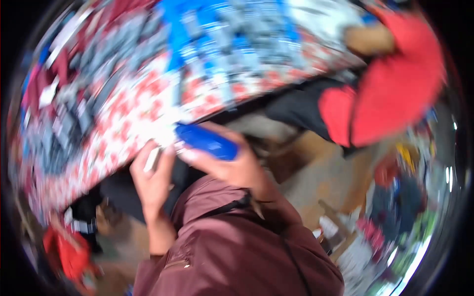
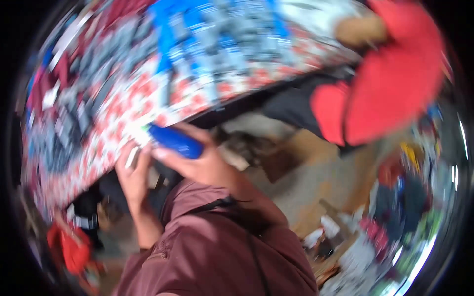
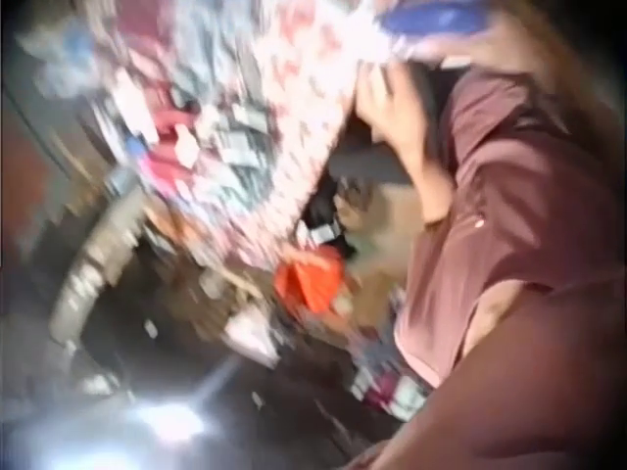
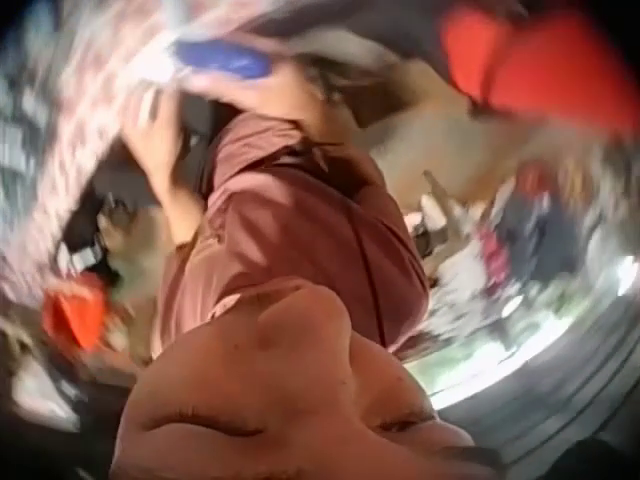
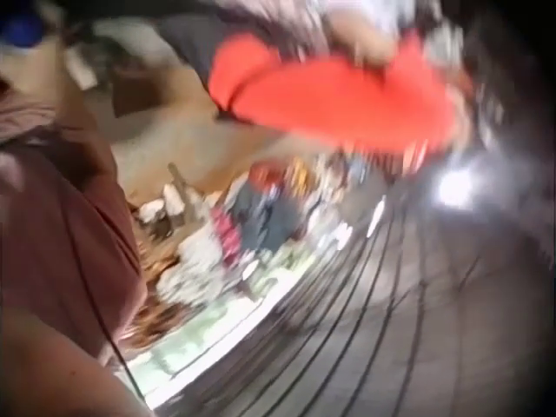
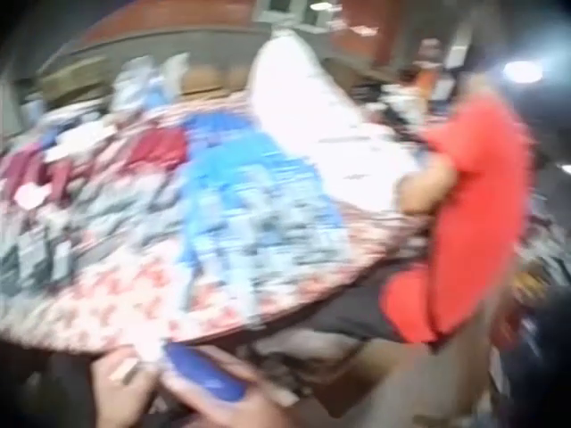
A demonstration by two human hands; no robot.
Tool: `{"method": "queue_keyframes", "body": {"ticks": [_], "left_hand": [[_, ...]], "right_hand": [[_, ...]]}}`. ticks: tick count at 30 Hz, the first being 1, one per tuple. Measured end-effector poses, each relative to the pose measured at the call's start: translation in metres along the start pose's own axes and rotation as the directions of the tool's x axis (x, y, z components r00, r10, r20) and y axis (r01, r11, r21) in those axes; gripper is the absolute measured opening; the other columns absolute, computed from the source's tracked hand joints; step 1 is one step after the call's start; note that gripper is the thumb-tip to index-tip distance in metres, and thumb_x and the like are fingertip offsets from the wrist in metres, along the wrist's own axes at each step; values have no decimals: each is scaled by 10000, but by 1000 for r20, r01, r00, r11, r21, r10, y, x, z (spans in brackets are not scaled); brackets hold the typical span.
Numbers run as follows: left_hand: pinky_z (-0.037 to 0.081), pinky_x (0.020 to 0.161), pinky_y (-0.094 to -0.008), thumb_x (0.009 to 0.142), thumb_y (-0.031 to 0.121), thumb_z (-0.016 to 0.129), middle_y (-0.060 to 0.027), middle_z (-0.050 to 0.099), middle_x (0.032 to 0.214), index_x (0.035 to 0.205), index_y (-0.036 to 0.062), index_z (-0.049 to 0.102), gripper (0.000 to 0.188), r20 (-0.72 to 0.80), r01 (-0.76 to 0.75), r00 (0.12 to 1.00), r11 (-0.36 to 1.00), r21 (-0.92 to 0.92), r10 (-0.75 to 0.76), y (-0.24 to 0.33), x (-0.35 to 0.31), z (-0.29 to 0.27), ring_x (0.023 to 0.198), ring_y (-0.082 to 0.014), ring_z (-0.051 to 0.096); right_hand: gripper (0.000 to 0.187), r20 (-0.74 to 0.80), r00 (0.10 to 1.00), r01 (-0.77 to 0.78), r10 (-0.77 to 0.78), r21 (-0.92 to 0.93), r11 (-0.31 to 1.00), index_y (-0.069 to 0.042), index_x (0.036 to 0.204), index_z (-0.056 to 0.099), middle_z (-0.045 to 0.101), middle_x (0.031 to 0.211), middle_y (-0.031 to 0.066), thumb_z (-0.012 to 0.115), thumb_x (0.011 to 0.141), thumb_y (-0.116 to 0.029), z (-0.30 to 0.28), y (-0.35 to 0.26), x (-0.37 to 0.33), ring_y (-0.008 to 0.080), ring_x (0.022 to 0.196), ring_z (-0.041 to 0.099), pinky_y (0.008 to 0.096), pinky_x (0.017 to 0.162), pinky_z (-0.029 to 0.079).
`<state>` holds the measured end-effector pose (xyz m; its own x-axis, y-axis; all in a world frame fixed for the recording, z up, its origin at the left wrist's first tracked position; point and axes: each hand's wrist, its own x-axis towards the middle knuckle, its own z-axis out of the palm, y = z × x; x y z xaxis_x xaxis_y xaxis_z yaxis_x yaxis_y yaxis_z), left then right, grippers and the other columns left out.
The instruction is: Applying labels and tags to folded umbrellas at a production table.
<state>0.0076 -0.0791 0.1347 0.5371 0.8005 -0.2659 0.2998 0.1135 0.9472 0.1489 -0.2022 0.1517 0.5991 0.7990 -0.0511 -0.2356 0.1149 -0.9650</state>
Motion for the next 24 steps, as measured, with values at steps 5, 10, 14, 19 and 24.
{"method": "queue_keyframes", "body": {"ticks": [5, 10, 14, 19, 24], "left_hand": [[466, 703, -231, 924, 38, 693, -52, 718, 930, 1043, -26, 720, 138, -76, -18, 997, 998, -59, 13, 4, -20, -10, 767, -108, 571], [427, 609, -271, 916, -2, 683, -73, 655, 819, 997, -32, 704, 88, -239, -206, 946, 976, 76, 218, -12, -23, -20, 646, -160, 517], [420, 607, -272, 915, -23, 680, -93, 652, 841, 1013, -43, 705, 103, -223, -283, 923, 945, 161, 314, -20, -18, -29, 650, -179, 524], [418, 636, -265, 905, -30, 689, -86, 648, 838, 993, -56, 700, 92, -248, -299, 910, 940, 163, 332, -22, -15, -34, 680, -161, 524], [423, 637, -277, 899, -40, 687, -87, 645, 845, 999, -58, 699, 102, -166, -352, 907, 913, 207, 387, -32, -8, -42, 683, -168, 524]], "right_hand": [[323, 88, 965, -228, 247, -183, 956, -12, 1167, 691, 753, 982, 66, 730, 846, -6, 8, 11, 3, 145, 820, 677, 279, 781, 538], [412, 194, 952, -214, 236, -124, 969, -1, 1260, 645, 746, 1035, 76, 747, 861, -1, 18, 30, 10, 145, 899, 687, 269, 840, 539], [441, 358, 924, -75, 136, -181, 981, -2, 1306, 615, 735, 1061, 81, 727, 880, -8, 11, 48, 19, 143, 919, 677, 267, 840, 532], [396, 309, 907, -251, 287, -149, 956, 6, 1271, 640, 731, 1083, 79, 724, 885, -12, 25, 38, 24, 140, 917, 673, 266, 836, 529], [330, 221, 927, -281, 304, -128, 951, 18, 1210, 675, 723, 1114, 74, 725, 885, -15, 32, 38, 21, 149, 911, 668, 264, 829, 522]]}}
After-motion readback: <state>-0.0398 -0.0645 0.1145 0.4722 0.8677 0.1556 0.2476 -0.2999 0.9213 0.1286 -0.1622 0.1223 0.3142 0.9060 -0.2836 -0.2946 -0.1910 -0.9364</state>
